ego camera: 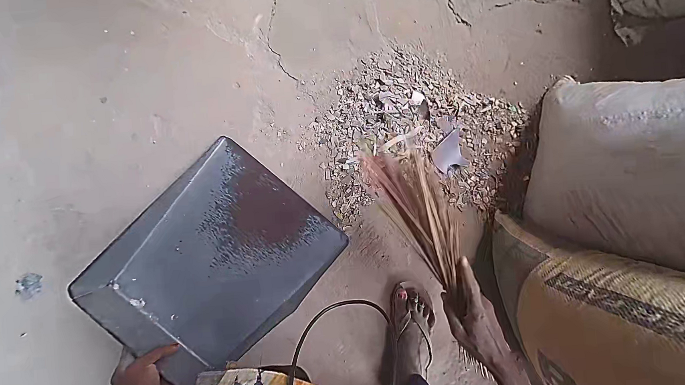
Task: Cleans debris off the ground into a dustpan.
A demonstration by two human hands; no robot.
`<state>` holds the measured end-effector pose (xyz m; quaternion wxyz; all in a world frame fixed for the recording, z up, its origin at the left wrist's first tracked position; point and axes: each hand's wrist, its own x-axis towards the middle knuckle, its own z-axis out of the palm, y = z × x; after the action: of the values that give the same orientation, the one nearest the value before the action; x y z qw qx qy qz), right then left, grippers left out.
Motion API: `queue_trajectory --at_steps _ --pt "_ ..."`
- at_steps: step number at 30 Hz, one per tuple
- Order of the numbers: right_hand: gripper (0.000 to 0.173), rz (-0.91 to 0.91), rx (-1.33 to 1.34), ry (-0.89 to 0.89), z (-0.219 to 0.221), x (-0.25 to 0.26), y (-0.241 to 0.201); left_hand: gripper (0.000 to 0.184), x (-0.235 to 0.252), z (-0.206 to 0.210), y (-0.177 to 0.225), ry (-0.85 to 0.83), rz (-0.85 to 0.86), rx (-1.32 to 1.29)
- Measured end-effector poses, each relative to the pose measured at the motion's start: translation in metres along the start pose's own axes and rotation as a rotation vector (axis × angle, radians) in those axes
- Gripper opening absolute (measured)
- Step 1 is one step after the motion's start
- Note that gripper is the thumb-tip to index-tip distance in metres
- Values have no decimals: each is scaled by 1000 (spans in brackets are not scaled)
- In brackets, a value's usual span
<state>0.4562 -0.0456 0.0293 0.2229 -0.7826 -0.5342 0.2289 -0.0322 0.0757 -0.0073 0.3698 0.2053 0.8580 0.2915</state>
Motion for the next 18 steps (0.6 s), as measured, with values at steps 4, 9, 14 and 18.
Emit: queue_trajectory --at_steps 4,9,14,18 --pt "78 -10 240 -436 30 -39 -13 66 11 3 -11 -20 49 39" --pt "74 4 349 -923 37 -22 -63 57 -15 8 43 13 665 426" --pt "74 -43 501 -757 74 46 -115 103 -35 47 63 -656 233 -375" --pt "70 90 654 -595 92 70 -158 77 -42 55 64 -743 -157 -857"
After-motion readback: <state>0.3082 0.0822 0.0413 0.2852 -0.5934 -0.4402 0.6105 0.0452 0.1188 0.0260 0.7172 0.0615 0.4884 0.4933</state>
